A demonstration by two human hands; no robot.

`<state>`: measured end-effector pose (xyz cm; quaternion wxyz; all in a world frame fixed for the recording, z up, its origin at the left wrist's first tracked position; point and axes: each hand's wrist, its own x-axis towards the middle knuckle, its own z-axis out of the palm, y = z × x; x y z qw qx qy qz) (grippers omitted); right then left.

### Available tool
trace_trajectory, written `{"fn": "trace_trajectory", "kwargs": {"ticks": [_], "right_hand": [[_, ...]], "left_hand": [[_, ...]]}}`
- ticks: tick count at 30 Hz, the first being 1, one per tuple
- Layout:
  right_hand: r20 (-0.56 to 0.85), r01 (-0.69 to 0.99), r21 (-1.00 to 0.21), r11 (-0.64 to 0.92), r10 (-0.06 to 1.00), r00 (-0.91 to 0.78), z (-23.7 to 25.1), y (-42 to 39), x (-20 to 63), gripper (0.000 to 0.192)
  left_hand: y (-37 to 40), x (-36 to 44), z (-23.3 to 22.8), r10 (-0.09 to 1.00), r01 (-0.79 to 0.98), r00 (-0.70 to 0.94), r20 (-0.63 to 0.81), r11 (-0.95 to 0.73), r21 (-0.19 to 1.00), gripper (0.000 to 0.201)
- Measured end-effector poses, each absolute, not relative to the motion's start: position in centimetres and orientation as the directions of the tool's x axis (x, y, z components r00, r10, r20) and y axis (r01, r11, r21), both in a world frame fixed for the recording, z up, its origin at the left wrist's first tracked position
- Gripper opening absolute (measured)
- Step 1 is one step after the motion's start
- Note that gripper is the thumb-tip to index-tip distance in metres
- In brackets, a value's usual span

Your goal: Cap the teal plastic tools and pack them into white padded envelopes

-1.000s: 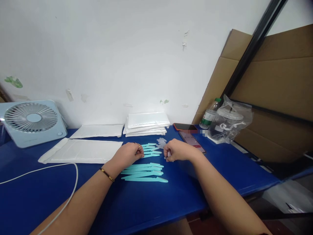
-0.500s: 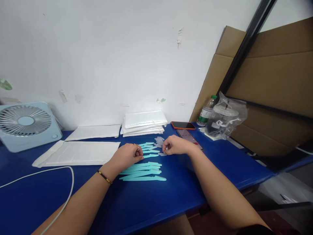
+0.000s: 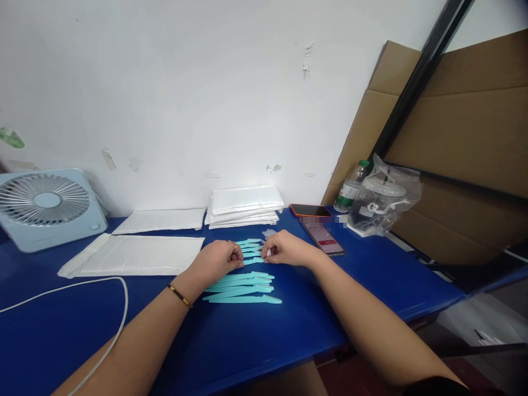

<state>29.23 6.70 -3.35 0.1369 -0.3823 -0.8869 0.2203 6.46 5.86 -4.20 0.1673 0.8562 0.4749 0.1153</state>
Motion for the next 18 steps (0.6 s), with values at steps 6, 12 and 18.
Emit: {"fn": "trace_trajectory", "kwargs": {"ticks": [6,12,18], "right_hand": [[0.279,0.677,-0.401,0.617,0.786,-0.551,-3.6,7.7,30.1,0.015],[0.332,0.738,-0.340,0.582,0.809,-0.485,-4.0,8.7,31.3,0.012],[0.256,0.705,-0.250,0.664,0.747,-0.613,-4.6,8.8,31.0,0.014]], "left_hand": [[5.8,6.1,-3.8,0.881,0.825,0.457,0.122,-0.471,0.312,0.017],[4.6,6.6,-2.4,0.828,0.730,0.561,-0.002,-0.494,0.472,0.025],[4.6,6.6,-2.6,0.795,0.723,0.597,-0.107,-0.476,0.500,0.021]]}}
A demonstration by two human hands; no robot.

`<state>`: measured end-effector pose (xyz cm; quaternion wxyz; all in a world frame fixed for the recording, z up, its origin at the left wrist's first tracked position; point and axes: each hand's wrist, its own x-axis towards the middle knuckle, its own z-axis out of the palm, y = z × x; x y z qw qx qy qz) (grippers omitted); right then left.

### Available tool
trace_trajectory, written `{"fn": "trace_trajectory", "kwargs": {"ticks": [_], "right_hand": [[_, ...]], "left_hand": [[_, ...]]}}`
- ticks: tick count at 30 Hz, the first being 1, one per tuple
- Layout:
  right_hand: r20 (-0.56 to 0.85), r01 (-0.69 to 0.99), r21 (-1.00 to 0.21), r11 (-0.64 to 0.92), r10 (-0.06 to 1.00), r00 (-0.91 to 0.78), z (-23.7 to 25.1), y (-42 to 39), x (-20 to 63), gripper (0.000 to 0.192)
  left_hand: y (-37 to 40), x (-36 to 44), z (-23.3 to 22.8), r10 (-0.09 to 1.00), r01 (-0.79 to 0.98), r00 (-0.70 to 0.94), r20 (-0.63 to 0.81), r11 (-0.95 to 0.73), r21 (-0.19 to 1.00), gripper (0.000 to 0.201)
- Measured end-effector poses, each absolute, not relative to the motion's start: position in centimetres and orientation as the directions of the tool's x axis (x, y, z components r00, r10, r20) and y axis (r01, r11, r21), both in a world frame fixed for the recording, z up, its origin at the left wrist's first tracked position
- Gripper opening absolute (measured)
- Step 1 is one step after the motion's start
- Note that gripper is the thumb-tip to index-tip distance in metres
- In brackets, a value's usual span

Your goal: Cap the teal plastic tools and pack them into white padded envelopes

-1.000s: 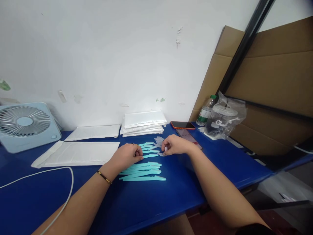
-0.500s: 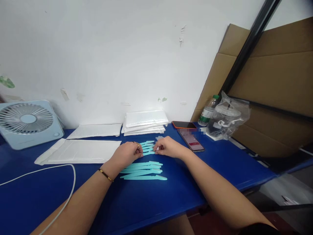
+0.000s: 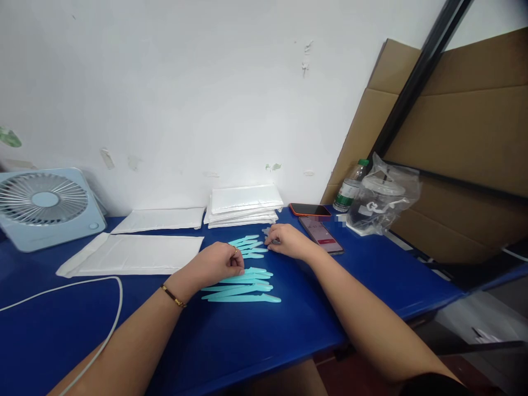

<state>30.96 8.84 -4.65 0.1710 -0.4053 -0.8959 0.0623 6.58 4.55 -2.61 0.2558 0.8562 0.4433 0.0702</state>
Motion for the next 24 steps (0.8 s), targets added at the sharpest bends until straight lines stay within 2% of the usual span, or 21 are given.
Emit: {"fn": "trace_trajectory", "kwargs": {"ticks": [5,9,11,14,17,24], "right_hand": [[0.207,0.736,-0.238,0.634,0.774,-0.599,-4.4,9.0,31.5,0.012],[0.231,0.808,-0.218,0.547,0.834,-0.502,-4.2,8.7,31.0,0.014],[0.212,0.831,-0.222,0.511,0.857,-0.470,-4.1,8.6,30.9,0.009],[0.077,0.835,-0.303,0.460,0.885,-0.459,-3.5,8.4,31.6,0.004],[-0.066,0.789,-0.397,0.469,0.843,-0.534,-2.9,8.0,32.3,0.007],[-0.014,0.722,-0.460,0.517,0.809,-0.588,-2.9,7.1,30.1,0.016]], "left_hand": [[5.1,6.3,-3.1,0.835,0.761,0.551,-0.007,-0.499,0.414,0.019],[5.2,6.3,-3.4,0.833,0.759,0.553,-0.007,-0.501,0.416,0.018],[5.2,6.5,-3.6,0.836,0.761,0.548,0.000,-0.499,0.415,0.019],[5.2,7.0,-3.8,0.842,0.760,0.539,0.030,-0.501,0.415,0.018],[5.2,7.5,-4.1,0.845,0.755,0.532,0.057,-0.504,0.419,0.016],[5.2,7.7,-4.5,0.845,0.759,0.530,0.069,-0.509,0.406,0.014]]}}
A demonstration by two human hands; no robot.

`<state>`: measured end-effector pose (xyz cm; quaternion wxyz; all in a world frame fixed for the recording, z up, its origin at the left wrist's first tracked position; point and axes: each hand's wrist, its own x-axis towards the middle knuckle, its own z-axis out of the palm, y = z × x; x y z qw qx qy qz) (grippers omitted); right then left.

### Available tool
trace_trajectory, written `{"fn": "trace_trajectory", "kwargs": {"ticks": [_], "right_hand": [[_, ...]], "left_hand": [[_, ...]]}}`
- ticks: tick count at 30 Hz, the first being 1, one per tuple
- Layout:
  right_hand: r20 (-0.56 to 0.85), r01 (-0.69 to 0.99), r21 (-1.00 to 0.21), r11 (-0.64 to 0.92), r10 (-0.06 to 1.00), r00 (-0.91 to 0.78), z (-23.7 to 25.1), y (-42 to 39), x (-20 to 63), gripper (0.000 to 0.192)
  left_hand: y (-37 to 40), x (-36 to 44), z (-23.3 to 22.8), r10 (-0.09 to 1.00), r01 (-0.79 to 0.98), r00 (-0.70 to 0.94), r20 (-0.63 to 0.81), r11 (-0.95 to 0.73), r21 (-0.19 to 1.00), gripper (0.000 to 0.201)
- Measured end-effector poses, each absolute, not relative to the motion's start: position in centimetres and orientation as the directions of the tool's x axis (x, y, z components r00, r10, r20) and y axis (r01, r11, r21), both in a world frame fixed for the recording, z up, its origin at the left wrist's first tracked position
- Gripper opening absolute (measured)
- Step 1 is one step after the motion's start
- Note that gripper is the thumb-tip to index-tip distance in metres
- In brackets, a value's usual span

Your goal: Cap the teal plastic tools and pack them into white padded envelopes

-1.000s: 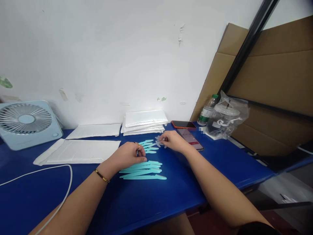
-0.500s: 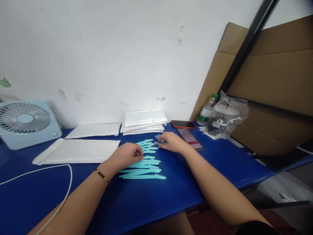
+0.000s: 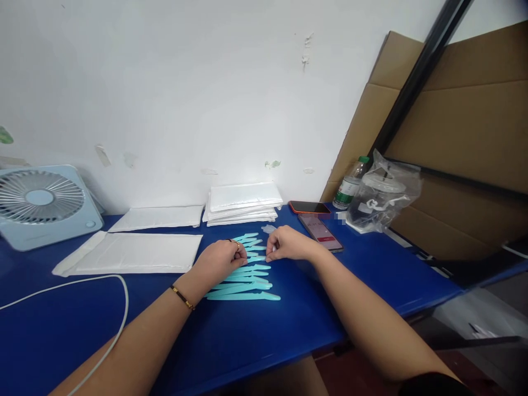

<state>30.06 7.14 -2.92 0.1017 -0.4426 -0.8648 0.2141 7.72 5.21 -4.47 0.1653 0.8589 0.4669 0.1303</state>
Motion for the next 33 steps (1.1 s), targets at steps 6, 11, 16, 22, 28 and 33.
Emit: {"fn": "trace_trajectory", "kwargs": {"ticks": [6,11,16,22,28,33], "right_hand": [[0.058,0.685,-0.477,0.550,0.798,-0.600,-3.3,6.8,28.4,0.014],[0.150,0.676,-0.488,0.553,0.816,-0.559,-2.4,7.4,30.9,0.011],[0.097,0.787,-0.413,0.458,0.882,-0.462,-1.3,8.2,35.0,0.020],[-0.077,0.807,-0.385,0.448,0.855,-0.512,-2.0,8.6,34.8,0.018],[-0.120,0.766,-0.464,0.446,0.824,-0.553,-2.3,8.1,33.7,0.024],[-0.124,0.706,-0.519,0.482,0.775,-0.620,-2.2,7.5,33.1,0.019]], "left_hand": [[5.5,7.6,-4.5,0.853,0.773,0.518,0.063,-0.498,0.393,0.016],[5.5,7.5,-4.2,0.850,0.793,0.518,0.099,-0.521,0.316,0.017],[5.0,7.1,-3.1,0.864,0.800,0.482,0.147,-0.502,0.327,0.022],[4.8,6.7,-3.0,0.785,0.707,0.617,-0.059,-0.520,0.479,0.023],[5.2,6.7,-3.6,0.836,0.764,0.549,-0.010,-0.497,0.412,0.021],[5.1,7.0,-3.6,0.842,0.772,0.539,0.016,-0.501,0.391,0.020]]}}
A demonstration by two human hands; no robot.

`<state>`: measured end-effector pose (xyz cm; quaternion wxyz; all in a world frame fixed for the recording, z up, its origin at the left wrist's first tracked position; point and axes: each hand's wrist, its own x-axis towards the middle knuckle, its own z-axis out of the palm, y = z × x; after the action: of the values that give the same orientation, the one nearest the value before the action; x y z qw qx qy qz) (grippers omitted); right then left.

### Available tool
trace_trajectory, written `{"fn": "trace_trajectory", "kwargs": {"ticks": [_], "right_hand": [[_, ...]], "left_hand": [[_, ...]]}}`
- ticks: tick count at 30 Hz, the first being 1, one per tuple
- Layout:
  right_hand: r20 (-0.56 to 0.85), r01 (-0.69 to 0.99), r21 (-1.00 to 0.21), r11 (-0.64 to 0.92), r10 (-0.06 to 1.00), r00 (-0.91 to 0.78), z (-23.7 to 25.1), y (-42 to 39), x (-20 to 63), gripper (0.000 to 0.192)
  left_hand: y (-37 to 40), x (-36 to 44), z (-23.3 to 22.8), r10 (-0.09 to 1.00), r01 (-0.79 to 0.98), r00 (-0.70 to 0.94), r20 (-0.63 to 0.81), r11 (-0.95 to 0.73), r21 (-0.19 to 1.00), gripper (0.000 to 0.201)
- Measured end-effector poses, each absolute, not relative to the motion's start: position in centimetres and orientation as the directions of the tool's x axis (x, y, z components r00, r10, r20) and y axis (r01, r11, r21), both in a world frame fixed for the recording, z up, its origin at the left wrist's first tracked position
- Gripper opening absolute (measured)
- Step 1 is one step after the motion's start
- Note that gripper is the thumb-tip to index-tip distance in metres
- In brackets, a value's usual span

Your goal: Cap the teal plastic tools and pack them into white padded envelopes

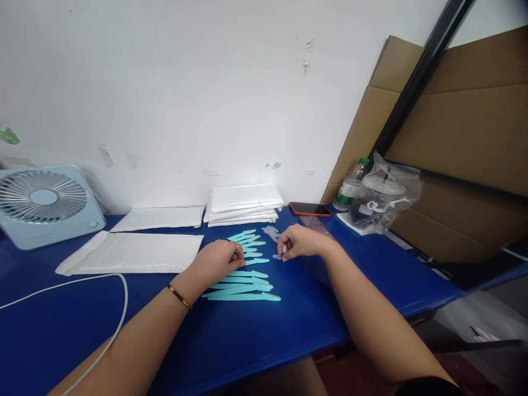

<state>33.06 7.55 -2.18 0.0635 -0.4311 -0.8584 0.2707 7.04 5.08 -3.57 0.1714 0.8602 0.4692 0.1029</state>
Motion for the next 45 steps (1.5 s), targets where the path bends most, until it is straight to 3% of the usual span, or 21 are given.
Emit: {"fn": "trace_trajectory", "kwargs": {"ticks": [3,14,21,27,35,39,45], "right_hand": [[-0.100,0.653,-0.562,0.508,0.742,-0.663,-2.5,7.2,32.0,0.017],[0.039,0.628,-0.567,0.533,0.779,-0.626,-3.4,6.7,29.0,0.014],[0.234,0.787,-0.482,0.386,0.922,-0.308,-2.4,8.4,33.1,0.015],[0.165,0.805,-0.454,0.383,0.924,-0.346,-3.2,8.8,33.0,0.013],[-0.132,0.748,-0.552,0.368,0.847,-0.514,-2.8,8.1,33.1,0.016],[-0.132,0.655,-0.634,0.412,0.776,-0.616,-2.9,7.3,31.7,0.019],[-0.041,0.614,-0.638,0.465,0.776,-0.630,-3.6,6.7,29.1,0.019]], "left_hand": [[5.1,7.3,-3.7,0.846,0.776,0.533,0.010,-0.493,0.393,0.019],[5.5,7.0,-4.0,0.850,0.784,0.527,0.008,-0.489,0.383,0.017],[5.0,6.6,-2.8,0.867,0.801,0.493,0.075,-0.486,0.349,0.025],[4.6,6.5,-2.5,0.789,0.732,0.609,-0.084,-0.517,0.444,0.019],[5.1,7.1,-3.6,0.849,0.782,0.528,0.013,-0.492,0.384,0.019],[5.0,7.4,-3.8,0.844,0.772,0.536,0.038,-0.507,0.382,0.018],[5.2,7.3,-3.9,0.838,0.771,0.545,0.032,-0.516,0.373,0.017]]}}
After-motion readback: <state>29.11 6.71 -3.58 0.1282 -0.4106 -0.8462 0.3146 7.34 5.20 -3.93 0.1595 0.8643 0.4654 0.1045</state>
